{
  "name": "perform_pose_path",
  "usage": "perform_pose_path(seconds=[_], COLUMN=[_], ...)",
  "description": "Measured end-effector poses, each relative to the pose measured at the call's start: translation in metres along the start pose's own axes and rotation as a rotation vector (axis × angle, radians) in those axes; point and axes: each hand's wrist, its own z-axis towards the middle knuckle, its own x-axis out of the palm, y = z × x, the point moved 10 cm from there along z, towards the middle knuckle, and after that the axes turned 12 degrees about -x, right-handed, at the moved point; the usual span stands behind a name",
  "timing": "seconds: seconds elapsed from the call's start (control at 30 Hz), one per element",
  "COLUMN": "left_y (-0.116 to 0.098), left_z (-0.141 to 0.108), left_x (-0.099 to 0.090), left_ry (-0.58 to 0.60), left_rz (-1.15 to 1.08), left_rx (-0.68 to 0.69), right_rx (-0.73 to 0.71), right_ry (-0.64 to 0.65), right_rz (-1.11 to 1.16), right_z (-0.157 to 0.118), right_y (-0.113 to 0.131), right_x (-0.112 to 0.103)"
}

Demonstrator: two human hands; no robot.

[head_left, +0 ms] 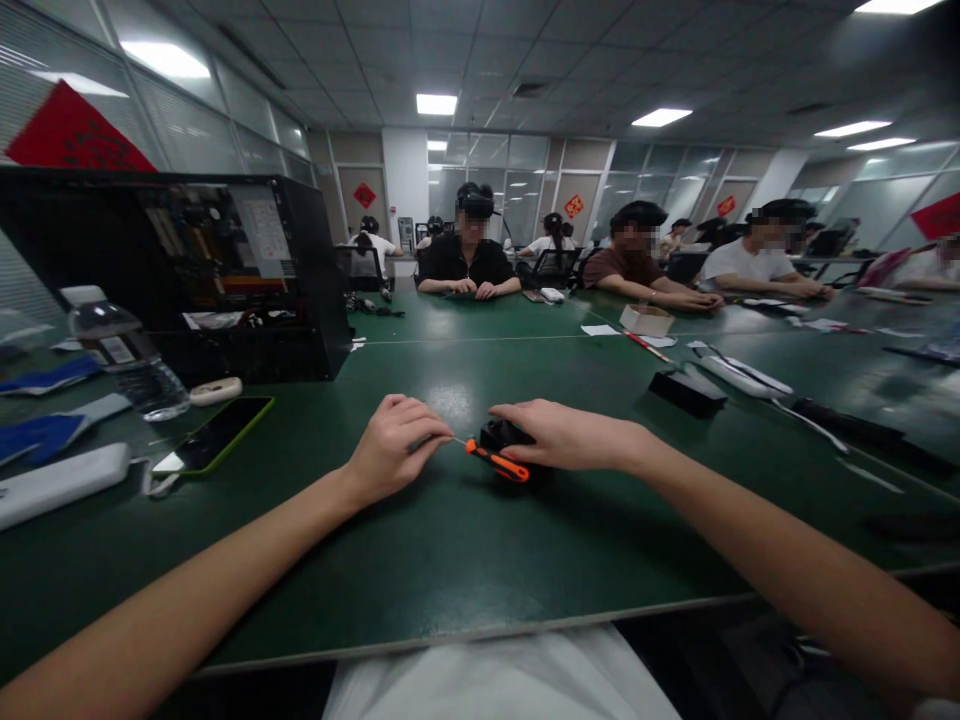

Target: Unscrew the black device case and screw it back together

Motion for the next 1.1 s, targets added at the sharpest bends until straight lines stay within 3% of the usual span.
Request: perform_pose_path(seconds=[0.17, 0.3, 0.37, 0.43, 0.53, 0.63, 0.77, 0.9, 1.1], left_y=[0.009, 0.014, 0.019, 0.020, 0.015, 0.012, 0.014, 0.012, 0.011], left_z=[0.005, 0.016, 0.020, 0.023, 0.018, -0.001, -0.014, -0.012, -0.010], left_x=[-0.022, -0.019, -0.014, 0.001, 0.046, 0.080, 0.088, 0.083, 0.081], left_ry=[-0.218, -0.250, -0.265, -0.211, 0.063, 0.276, 0.363, 0.414, 0.435], left_rz=[-0.155, -0.259, -0.338, -0.434, -0.518, -0.491, -0.430, -0.393, -0.368], left_rx=[-0.149, -0.318, -0.429, -0.496, -0.561, -0.632, -0.682, -0.621, -0.602], right_rx=[-0.022, -0.042, -0.062, -0.062, -0.014, -0.014, -0.096, -0.097, -0.168], right_ry=[-0.220, -0.397, -0.443, -0.534, -0.635, -0.447, -0.115, -0.041, -0.032], right_rz=[0.406, 0.668, 0.672, 0.510, 0.231, 0.047, -0.073, -0.100, -0.136], right_z=[-0.009, -0.014, -0.018, -0.027, -0.045, -0.044, -0.034, -0.029, -0.011], right_y=[0.001, 0.000, 0.002, 0.005, 0.011, 0.022, 0.036, 0.034, 0.035], right_x=[-0.024, -0.044, -0.065, -0.100, -0.154, -0.172, -0.154, -0.147, -0.145])
